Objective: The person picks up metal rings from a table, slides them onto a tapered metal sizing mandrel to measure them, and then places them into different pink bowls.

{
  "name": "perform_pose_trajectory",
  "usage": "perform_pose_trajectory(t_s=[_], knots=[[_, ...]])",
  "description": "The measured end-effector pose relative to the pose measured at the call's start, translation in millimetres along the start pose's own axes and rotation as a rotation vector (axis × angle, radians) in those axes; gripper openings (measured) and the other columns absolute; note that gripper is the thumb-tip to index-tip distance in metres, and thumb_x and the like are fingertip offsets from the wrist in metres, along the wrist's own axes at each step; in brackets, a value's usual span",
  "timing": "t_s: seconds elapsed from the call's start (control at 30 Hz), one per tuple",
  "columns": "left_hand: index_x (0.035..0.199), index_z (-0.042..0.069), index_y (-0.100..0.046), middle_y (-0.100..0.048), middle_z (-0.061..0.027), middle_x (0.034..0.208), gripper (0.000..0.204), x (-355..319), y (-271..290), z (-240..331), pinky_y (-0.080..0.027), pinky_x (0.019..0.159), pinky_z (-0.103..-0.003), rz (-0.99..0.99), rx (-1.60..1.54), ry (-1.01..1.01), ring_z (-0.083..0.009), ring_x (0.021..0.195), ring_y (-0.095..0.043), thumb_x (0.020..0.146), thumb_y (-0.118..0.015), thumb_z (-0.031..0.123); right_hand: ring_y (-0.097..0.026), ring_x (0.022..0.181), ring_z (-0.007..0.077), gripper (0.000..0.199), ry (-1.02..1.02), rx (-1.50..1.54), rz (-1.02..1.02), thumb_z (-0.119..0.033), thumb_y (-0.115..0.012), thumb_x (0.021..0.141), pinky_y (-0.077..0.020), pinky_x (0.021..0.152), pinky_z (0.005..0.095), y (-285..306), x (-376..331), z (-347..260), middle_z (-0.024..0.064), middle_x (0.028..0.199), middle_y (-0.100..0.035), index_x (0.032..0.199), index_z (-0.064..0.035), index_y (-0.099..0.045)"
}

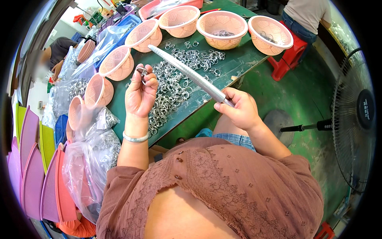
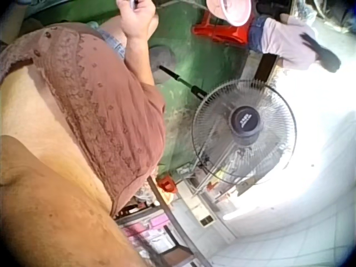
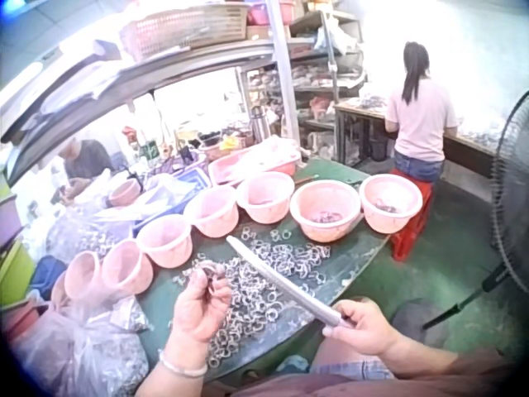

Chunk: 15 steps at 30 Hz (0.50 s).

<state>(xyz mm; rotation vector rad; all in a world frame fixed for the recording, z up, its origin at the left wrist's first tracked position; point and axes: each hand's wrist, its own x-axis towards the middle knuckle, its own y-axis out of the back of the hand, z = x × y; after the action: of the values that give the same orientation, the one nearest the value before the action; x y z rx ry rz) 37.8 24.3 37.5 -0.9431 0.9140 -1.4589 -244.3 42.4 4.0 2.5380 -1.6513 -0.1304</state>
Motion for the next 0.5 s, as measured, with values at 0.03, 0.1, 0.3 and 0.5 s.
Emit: perform_pose_trajectory(t_s=[0.03,0.1,0.3,0.5], knots=[[0.103,0.001,-0.055,-0.056,-0.0147,0.099,0.017,-1,-1,-1,-0.045,0.066,-0.026,0.0,-0.001,0.005,-0.016,0.075,-0.05,0.09,-0.052,0.012,-0.038,0.065,0.0012,0.012,-0.005,0.003,-0.003,-0.006,-0.063,0.078,-0.0307,0.057,0.0167,0,0,0,-0.0058,0.075,-0.047,0.087,-0.0021,-0.056],[0.102,0.001,-0.055,-0.057,-0.0145,0.098,0.017,-3,-2,-3,-0.044,0.065,-0.026,-0.002,-0.003,0.016,-0.0159,0.074,-0.049,0.09,-0.052,0.013,-0.038,0.065,0.0012,0.012,0.004,0.005,-0.008,-0.006,-0.063,0.078,-0.0304,0.056,0.0167,0,1,1,-0.0059,0.075,-0.047,0.087,-0.0021,-0.056],[0.097,0.001,-0.057,-0.058,-0.0148,0.096,0.018,-1,3,5,-0.045,0.063,-0.028,0.039,0.007,0.08,-0.0191,0.075,-0.051,0.09,-0.05,0.015,-0.043,0.058,0.0032,0.019,0.043,0.033,0.052,-0.018,-0.068,0.073,-0.0334,0.053,0.0207,-3,2,5,-0.0054,0.063,-0.05,0.084,-0.0044,-0.061],[0.094,0.0,-0.059,-0.062,-0.0141,0.097,0.02,0,2,21,-0.05,0.073,-0.036,0.321,0.298,-0.046,-0.0254,0.086,-0.059,0.081,-0.051,0.013,-0.041,0.063,0.0029,0.014,0.03,0.256,0.038,-0.008,-0.065,0.076,-0.0326,0.055,0.0199,-1,3,4,-0.0053,0.07,-0.049,0.086,-0.0009,-0.058]])
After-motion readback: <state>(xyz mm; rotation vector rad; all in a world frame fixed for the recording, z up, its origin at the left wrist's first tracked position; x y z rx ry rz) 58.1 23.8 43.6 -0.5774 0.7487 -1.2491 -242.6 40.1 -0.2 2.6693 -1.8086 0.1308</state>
